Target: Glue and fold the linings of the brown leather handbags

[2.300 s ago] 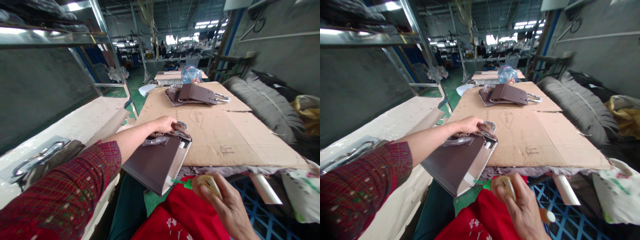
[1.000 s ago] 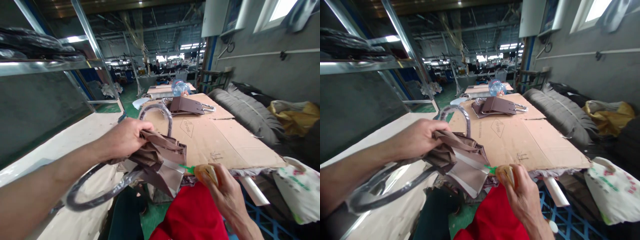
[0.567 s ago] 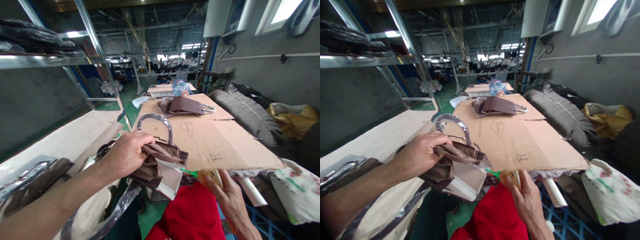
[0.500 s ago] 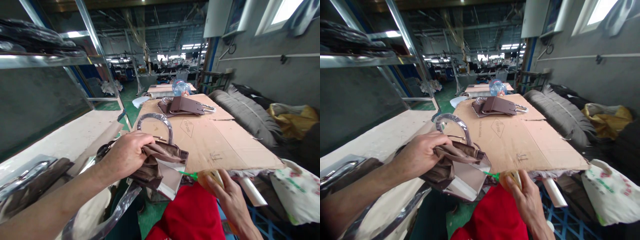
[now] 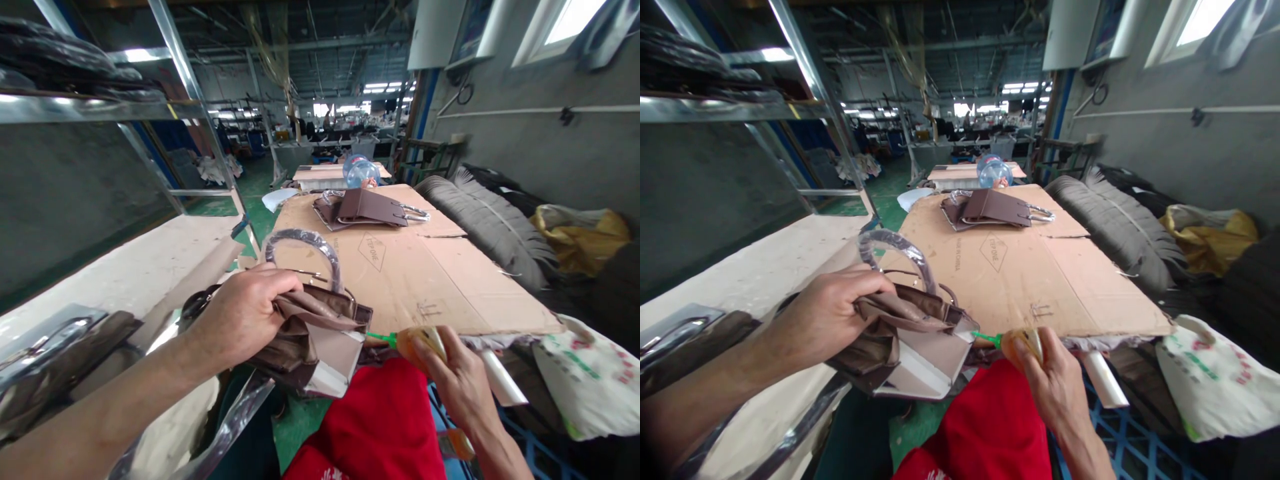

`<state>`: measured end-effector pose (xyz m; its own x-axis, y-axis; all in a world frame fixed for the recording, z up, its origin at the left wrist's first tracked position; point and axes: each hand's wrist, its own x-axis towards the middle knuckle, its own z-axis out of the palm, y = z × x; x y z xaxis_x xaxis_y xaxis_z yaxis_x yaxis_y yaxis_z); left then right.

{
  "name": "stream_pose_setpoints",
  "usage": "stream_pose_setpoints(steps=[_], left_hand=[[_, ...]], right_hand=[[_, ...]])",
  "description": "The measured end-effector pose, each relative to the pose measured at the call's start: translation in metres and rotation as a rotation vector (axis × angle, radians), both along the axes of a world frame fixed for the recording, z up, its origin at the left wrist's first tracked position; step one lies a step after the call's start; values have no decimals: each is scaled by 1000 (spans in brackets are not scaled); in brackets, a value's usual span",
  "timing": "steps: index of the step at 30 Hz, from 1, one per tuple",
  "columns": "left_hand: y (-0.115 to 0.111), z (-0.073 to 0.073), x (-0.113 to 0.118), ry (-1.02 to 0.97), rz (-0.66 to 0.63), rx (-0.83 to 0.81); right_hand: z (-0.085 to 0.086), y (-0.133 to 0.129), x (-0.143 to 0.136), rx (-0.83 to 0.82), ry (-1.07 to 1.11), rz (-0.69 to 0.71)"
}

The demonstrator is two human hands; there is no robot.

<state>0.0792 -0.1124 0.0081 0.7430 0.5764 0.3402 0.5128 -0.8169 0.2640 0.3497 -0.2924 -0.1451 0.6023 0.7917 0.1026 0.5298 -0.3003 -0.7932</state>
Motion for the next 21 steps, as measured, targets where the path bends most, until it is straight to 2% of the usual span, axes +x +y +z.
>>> stream_pose_setpoints(steps=[3,7,15,19,21], left_hand=[[-1,0,-1,-7,-7,1],[-3,0,-3,-18,-9,-19],[-1,-4,-9,-50,-43,18],[-1,-3,-11,-37,-39,1],[-2,-2,-11,-36,-38,2]], right_hand=[[1,1,1,-16,39,40],[3,2,1,6,20,-7],[1,-2,-4,51,47,117],[-1,-1,-3,90,-14,34],[-1,-1,-2,86,-5,58]])
